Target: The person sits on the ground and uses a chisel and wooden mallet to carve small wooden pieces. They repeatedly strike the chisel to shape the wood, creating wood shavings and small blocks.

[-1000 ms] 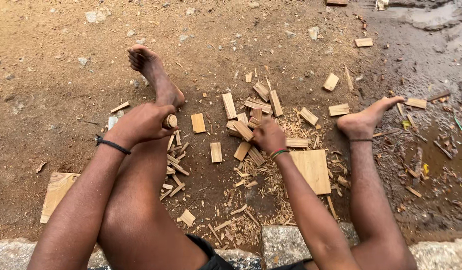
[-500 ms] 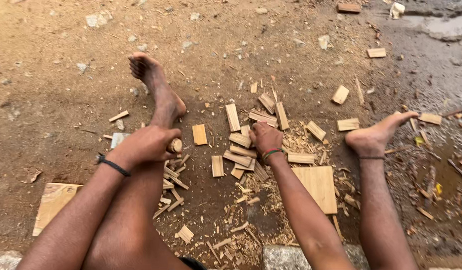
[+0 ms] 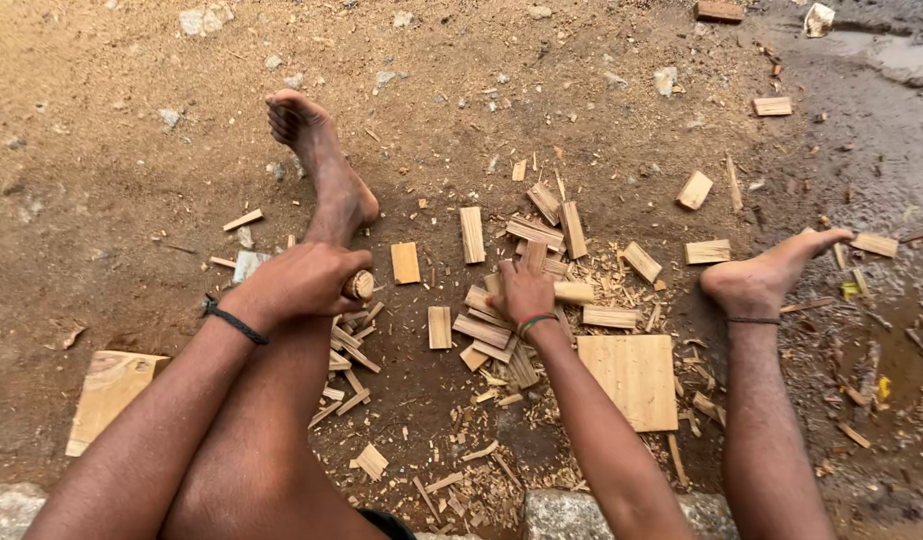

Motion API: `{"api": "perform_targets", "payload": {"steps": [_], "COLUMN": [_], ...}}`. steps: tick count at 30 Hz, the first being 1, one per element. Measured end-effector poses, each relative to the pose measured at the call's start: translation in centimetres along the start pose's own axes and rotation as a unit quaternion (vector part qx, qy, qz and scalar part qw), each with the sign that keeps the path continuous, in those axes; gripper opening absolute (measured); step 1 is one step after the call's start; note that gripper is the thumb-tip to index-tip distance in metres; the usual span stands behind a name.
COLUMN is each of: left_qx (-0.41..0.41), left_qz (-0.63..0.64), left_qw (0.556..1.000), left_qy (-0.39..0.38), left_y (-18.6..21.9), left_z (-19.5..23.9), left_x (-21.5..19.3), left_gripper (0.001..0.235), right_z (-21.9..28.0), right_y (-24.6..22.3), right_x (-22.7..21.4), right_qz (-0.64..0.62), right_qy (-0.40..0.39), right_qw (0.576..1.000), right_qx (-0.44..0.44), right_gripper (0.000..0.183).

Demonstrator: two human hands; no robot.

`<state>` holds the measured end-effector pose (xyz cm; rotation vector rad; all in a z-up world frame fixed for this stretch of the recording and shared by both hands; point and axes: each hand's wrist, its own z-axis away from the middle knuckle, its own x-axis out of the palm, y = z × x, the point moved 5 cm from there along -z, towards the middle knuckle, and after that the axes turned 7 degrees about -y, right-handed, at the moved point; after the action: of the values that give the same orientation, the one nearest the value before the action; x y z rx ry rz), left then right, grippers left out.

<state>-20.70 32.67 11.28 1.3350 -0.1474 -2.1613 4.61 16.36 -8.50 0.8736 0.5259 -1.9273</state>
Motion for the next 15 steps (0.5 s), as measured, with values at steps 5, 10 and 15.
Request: {"api": "perform_targets", "payload": {"steps": [5, 10, 15], "left_qx": [0.017, -0.017, -0.003], "left_qz": [-0.008, -0.010, 0.014], "left_qw": [0.999, 0.999, 0.998], "left_qy": [0.030, 0.041, 0.065], "left_y": [0.7, 1.1, 1.1], "left_z": [0.6, 1.7, 1.7], "left_x": [-0.6, -1.9, -2.0], "left_gripper": [0.043, 0.040, 0.039], "right_z": [1.9, 3.6, 5.6], "right_y": [3.6, 4.7, 4.6], "right_x": [0.7, 1.5, 5.2], "right_qz": [-0.284, -0.320, -0.408], "right_qy": [0.079, 0.176, 0.111], "right_qw": [0.955, 0.925, 0.900], "right_qx": [-0.030, -0.102, -0.104], "right_gripper": [0.031, 0.025, 0.018]}}
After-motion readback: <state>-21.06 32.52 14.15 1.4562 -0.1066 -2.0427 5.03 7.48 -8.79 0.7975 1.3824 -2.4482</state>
